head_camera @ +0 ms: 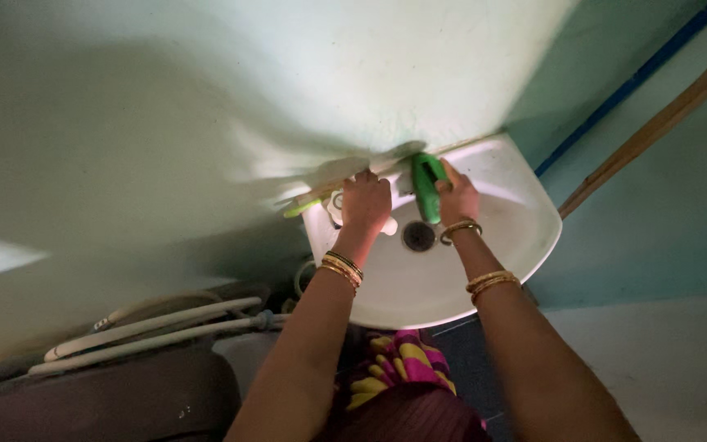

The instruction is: The person cleans a sink by scrubbing the ceramic basin and faucet with a green scrub brush and water.

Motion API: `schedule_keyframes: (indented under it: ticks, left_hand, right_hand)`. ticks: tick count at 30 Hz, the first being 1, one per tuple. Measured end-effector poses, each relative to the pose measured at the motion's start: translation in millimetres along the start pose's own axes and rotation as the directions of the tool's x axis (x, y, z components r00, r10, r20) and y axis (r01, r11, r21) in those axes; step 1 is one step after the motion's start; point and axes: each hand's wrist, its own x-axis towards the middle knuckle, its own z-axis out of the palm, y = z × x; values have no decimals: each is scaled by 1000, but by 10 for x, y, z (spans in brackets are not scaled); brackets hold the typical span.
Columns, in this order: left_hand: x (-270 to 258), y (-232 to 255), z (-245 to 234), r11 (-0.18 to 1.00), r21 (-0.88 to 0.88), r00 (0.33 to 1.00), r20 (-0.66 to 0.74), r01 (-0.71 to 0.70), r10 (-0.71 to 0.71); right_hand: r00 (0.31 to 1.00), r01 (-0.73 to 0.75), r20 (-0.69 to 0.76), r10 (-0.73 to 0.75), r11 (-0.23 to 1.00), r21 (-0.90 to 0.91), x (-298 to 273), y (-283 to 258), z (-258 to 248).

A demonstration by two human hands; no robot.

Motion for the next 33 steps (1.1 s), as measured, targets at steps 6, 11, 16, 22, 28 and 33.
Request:
schedule_keyframes:
  ticks: [6, 11, 16, 22, 28, 33]
  left_hand:
    - [-9, 7, -12, 998, -59, 1000, -1, 9, -9]
    - [-31, -5, -154, 1000, -18, 996, 89, 6, -4]
    - [-31, -4, -258, 1000, -27, 984, 180, 2, 3]
    - [-18, 10, -190, 1000, -25, 994, 107, 10, -8]
    - [4, -15, -54, 999, 31, 995, 97, -30, 27]
    - [6, -7, -37, 1000, -9, 999, 32, 6, -6]
  right_hand:
    - [956, 42, 293, -35, 999, -20, -133, -151, 133]
    - [992, 29, 123, -18, 996, -90, 74, 77, -16]
    - [969, -170, 159, 189, 977, -126, 64, -88, -113]
    - [954, 153, 249, -165, 986, 66, -123, -150, 21]
    - [994, 31, 108, -19, 993, -110, -27, -76, -68]
    - [974, -2, 224, 41, 985, -171, -86, -150, -1]
